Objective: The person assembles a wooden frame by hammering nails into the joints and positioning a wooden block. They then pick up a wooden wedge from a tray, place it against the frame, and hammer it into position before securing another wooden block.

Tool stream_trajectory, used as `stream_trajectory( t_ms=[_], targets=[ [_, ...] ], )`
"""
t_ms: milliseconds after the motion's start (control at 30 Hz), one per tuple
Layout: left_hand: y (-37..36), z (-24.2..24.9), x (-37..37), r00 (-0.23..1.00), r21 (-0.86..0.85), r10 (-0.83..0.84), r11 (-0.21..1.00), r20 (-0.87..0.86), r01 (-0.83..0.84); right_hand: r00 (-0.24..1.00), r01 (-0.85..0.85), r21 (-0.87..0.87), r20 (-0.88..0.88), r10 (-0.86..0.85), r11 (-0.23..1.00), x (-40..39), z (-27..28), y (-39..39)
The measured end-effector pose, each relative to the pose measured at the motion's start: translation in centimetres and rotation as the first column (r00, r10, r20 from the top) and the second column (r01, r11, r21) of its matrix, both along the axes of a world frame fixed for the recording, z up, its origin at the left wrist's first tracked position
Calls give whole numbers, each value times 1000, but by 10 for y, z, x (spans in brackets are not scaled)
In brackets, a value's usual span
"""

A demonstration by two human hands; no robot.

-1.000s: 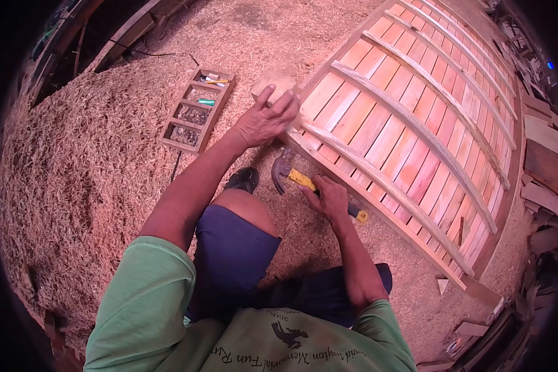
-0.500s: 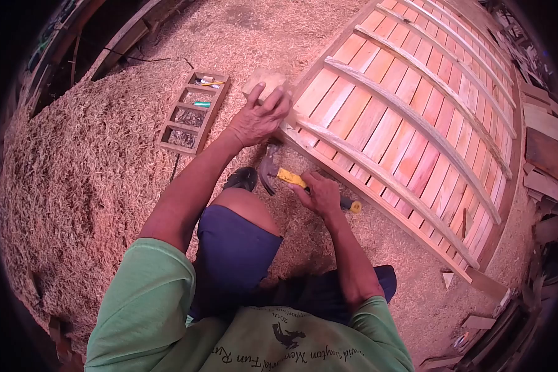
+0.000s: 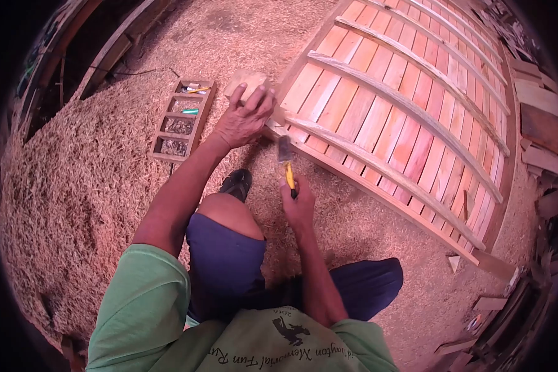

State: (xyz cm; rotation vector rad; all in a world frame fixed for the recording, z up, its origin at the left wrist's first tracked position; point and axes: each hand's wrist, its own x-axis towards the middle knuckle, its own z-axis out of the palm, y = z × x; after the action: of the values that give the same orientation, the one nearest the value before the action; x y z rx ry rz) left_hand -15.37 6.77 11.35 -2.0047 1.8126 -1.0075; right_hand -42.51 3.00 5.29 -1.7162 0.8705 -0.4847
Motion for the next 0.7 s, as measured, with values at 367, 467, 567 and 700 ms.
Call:
stream_trajectory(
  t_ms=[367, 467, 567, 700],
  targets=[
    [-1, -3, 4, 998, -14, -50, 999, -43, 50, 951, 243, 127, 164, -262, 962, 3, 8, 19],
    [-1, -4, 4, 999, -4, -34, 999, -33, 34, 851, 301, 194, 387, -355, 934, -1, 50, 11],
    [-2, -5, 4, 998, -13, -52, 999, -19, 52, 705, 288, 245, 600, -378, 926, -2, 32, 21],
    [-3, -1, 4, 997, -25, -72, 997, -5, 72, 983, 182, 43, 17, -183, 982, 23, 4, 20]
  ],
)
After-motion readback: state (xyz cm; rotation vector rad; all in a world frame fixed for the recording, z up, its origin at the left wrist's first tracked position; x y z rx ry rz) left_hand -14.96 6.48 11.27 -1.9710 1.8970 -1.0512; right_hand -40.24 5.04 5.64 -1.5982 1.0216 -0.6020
